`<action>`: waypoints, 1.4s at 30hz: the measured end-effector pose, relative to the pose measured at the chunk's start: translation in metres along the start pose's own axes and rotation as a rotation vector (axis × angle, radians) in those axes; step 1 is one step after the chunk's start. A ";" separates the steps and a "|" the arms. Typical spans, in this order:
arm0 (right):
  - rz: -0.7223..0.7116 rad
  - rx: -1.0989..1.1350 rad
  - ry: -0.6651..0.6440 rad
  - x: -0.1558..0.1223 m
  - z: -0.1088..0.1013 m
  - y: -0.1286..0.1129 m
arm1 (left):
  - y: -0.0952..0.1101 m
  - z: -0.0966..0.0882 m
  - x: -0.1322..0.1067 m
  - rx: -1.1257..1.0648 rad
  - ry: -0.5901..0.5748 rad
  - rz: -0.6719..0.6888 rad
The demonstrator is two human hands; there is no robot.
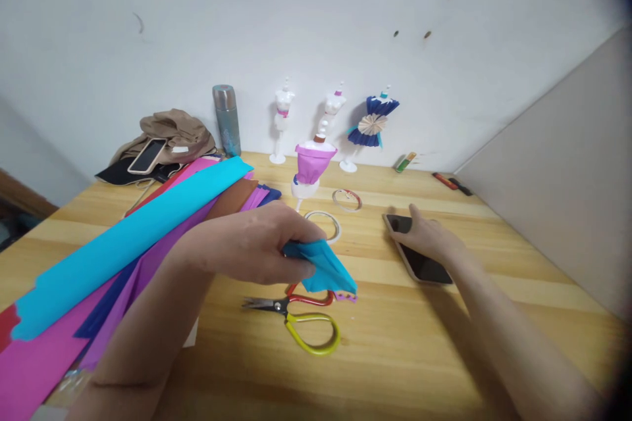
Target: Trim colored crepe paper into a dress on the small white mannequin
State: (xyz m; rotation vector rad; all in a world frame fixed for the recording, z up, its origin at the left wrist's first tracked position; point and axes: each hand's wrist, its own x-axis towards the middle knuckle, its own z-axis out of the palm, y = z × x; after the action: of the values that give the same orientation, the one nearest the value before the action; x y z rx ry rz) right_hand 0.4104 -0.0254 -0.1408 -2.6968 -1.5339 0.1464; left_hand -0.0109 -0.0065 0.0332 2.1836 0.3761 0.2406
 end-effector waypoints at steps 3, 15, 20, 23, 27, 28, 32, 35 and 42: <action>-0.022 -0.016 -0.040 0.009 0.002 -0.012 | 0.001 0.001 0.003 0.009 -0.039 -0.011; 0.051 -0.008 -0.091 0.009 0.002 -0.008 | 0.002 0.001 0.003 -0.002 -0.096 -0.027; 0.055 0.008 -0.106 0.013 0.001 -0.005 | 0.002 0.001 0.002 -0.009 -0.088 -0.017; 0.056 -0.002 -0.108 0.012 0.001 -0.005 | 0.002 0.002 0.004 -0.010 -0.084 -0.022; 0.039 -0.015 -0.082 0.009 0.001 -0.008 | 0.002 0.003 0.005 -0.016 -0.088 -0.015; 0.037 -0.013 -0.079 0.008 0.001 -0.008 | 0.002 0.003 0.005 -0.011 -0.087 -0.015; 0.046 0.013 -0.106 0.008 -0.001 -0.008 | 0.001 0.002 0.005 0.008 -0.085 -0.025; 0.041 0.055 -0.127 0.008 -0.006 0.000 | 0.000 0.001 0.004 0.010 -0.081 -0.027; 0.111 0.084 -0.083 0.014 -0.014 0.042 | -0.002 0.000 0.003 -0.014 -0.066 -0.018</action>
State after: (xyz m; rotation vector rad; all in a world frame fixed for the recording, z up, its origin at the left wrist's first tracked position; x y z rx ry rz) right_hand 0.4547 -0.0344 -0.1310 -2.7420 -1.3646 0.3217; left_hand -0.0081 -0.0046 0.0318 2.1673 0.3557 0.1597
